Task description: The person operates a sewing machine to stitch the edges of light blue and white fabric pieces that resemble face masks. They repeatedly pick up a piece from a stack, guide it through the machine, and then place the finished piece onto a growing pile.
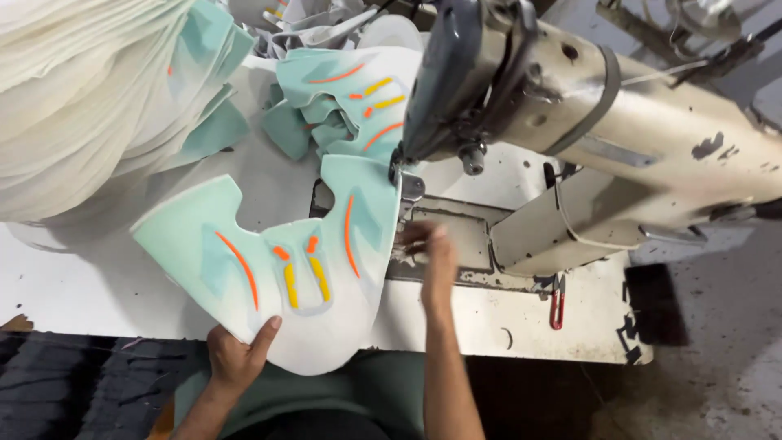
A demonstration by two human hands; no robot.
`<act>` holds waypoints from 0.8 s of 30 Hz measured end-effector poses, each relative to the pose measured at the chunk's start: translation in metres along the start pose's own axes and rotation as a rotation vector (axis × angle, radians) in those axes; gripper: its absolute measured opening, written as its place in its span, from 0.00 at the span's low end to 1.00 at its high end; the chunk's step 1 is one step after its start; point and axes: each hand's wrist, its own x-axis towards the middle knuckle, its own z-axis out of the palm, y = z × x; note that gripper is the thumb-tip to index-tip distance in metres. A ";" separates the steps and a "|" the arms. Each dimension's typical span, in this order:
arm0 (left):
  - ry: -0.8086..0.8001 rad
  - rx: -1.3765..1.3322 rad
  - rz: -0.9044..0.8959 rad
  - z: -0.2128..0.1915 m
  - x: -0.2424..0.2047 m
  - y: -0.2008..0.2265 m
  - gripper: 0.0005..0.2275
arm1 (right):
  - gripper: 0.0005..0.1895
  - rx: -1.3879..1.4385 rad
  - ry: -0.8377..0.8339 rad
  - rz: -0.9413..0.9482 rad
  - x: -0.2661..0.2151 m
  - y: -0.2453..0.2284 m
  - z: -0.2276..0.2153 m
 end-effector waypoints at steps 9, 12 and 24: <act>-0.144 -0.856 -0.700 -0.048 0.042 0.019 0.24 | 0.23 -0.047 -0.253 0.123 -0.047 -0.028 0.036; -0.160 -0.801 -0.641 -0.052 0.065 0.040 0.23 | 0.23 0.014 -0.257 0.178 -0.036 -0.030 0.039; 0.058 -0.892 -0.633 -0.030 0.110 0.064 0.23 | 0.21 0.215 -0.258 0.207 0.004 -0.028 0.050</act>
